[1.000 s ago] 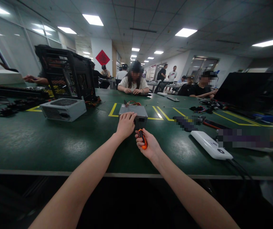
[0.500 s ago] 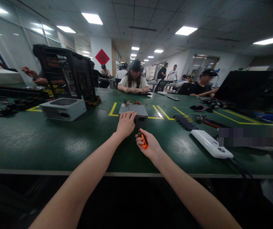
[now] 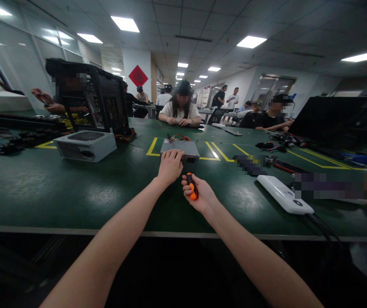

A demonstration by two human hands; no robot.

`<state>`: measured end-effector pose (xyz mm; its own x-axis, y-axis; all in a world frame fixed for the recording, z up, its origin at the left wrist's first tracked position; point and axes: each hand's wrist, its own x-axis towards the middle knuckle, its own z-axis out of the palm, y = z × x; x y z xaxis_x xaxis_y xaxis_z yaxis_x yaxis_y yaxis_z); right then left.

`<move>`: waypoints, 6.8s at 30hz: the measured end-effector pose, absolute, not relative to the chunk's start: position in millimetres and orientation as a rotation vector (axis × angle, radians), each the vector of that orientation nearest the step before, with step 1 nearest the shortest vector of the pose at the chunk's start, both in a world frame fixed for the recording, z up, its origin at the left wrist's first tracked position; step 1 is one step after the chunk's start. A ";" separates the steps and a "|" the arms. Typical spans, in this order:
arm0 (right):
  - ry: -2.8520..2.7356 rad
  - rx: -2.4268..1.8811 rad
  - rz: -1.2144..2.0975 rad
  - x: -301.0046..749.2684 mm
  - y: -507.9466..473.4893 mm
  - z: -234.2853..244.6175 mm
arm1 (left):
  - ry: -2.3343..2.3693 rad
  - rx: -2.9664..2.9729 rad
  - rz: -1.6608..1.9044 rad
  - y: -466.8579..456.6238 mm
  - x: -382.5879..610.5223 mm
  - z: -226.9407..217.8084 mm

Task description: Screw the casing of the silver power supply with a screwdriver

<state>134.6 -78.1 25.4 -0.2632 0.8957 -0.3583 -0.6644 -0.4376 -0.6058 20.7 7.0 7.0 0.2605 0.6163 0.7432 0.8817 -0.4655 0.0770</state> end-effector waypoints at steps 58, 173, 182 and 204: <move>-0.365 -0.810 1.866 136.3 -76.3 25.4 | -1.452 -2.134 -1.025 6.6 27.1 11.8; -0.379 -0.847 1.821 133.7 -77.1 25.3 | -1.456 -2.109 -0.999 6.1 28.0 10.4; -0.414 -0.854 1.843 135.1 -76.6 24.0 | -1.464 -2.107 -0.995 7.2 28.9 10.2; -0.412 -0.891 1.772 134.8 -76.3 23.2 | -1.457 -2.101 -0.979 5.8 29.1 12.2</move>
<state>134.8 -76.3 23.2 -0.1606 0.9145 -0.3713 -0.6568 -0.3798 -0.6514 29.1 5.8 12.2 0.2108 0.6436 0.7358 0.9245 -0.3758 0.0638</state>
